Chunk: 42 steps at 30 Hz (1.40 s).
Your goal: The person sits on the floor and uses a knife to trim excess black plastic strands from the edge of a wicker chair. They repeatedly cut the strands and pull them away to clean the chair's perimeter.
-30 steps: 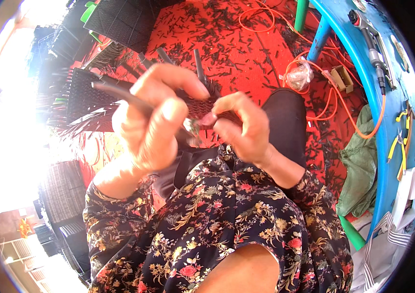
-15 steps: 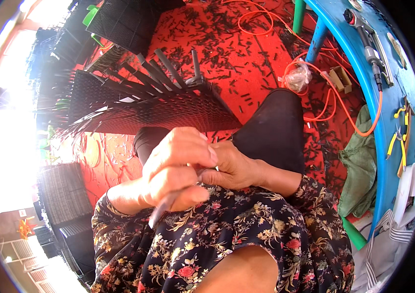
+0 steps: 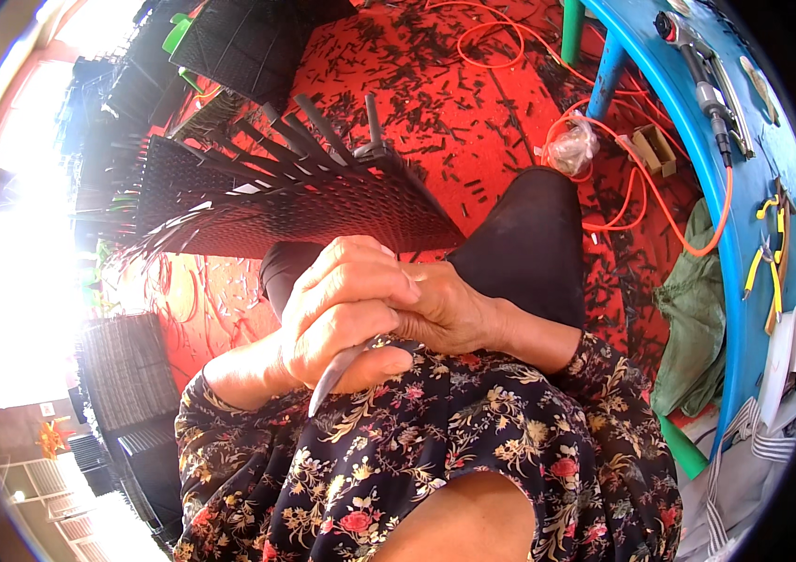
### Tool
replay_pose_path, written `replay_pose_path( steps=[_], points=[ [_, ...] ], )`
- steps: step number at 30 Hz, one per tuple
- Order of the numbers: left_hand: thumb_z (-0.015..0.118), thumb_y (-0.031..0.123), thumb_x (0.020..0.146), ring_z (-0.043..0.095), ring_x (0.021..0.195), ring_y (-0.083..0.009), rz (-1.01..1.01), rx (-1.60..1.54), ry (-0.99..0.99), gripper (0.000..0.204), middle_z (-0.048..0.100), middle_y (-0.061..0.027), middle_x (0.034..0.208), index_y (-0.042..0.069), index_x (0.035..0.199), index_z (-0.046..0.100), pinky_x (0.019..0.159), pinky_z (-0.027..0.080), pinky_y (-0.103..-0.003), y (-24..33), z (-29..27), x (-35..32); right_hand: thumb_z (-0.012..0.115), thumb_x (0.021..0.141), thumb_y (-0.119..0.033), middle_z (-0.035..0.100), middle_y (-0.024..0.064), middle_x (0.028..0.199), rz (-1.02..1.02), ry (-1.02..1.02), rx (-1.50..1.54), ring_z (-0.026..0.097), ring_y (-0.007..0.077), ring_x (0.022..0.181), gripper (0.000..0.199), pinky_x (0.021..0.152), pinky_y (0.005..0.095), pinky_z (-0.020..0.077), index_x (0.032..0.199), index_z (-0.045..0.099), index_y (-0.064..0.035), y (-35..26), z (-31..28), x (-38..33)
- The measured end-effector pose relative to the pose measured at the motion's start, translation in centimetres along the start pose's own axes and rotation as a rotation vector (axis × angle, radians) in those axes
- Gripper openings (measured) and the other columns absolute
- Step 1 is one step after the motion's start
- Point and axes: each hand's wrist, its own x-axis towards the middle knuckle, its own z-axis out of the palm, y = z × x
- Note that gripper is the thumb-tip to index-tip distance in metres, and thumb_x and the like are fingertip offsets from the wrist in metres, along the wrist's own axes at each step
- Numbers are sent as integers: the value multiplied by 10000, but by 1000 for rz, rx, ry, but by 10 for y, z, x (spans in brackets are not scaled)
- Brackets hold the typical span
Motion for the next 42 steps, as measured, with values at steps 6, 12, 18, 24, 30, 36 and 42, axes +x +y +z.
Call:
replay_pose_path(
  steps=[6,12,18,24,30,36,42],
  points=[
    [674,183,767,570,755,-306,-9,-11,9,285,568,-189,897,-31,879,524,647,473,-432,0,3,2,600,831,-95,517,125,825,-4,8,2,549,346,762,167,633,388,440,979,532,-61,1,-1,0],
    [674,177,762,567,746,-305,-8,-14,7,282,568,-183,892,-31,878,523,647,471,-428,-1,4,2,598,834,-109,515,127,838,9,0,-1,548,346,780,167,640,396,436,981,531,-67,1,-2,-1],
    [667,150,756,561,732,-305,-14,-24,12,263,567,-185,885,-31,879,521,645,468,-425,-1,5,3,600,832,-110,516,124,842,15,6,-4,548,344,785,157,644,397,435,970,539,-68,1,-2,-1],
    [660,142,759,555,711,-306,-13,-32,13,256,567,-190,875,-34,879,518,637,468,-424,-3,6,2,602,829,-109,521,122,851,14,9,-2,552,343,795,157,653,399,441,970,545,-71,4,-1,-3],
    [648,154,773,553,703,-302,-11,-27,15,255,566,-189,869,-35,880,516,631,468,-418,-4,6,1,599,829,-104,531,122,866,7,16,14,557,342,811,155,665,393,447,970,547,-65,3,-1,-3],
    [643,157,781,549,692,-298,-15,-33,25,251,564,-183,862,-33,885,517,625,468,-409,-3,7,0,599,828,-96,538,127,871,30,15,28,560,342,819,152,670,387,449,968,551,-61,2,-1,-2],
    [652,145,772,549,690,-299,-17,-47,38,251,565,-187,862,-37,880,516,621,470,-405,-4,8,0,599,828,-97,540,133,864,30,11,21,562,346,815,152,669,387,449,967,552,-58,1,-1,-2]
  ],
)
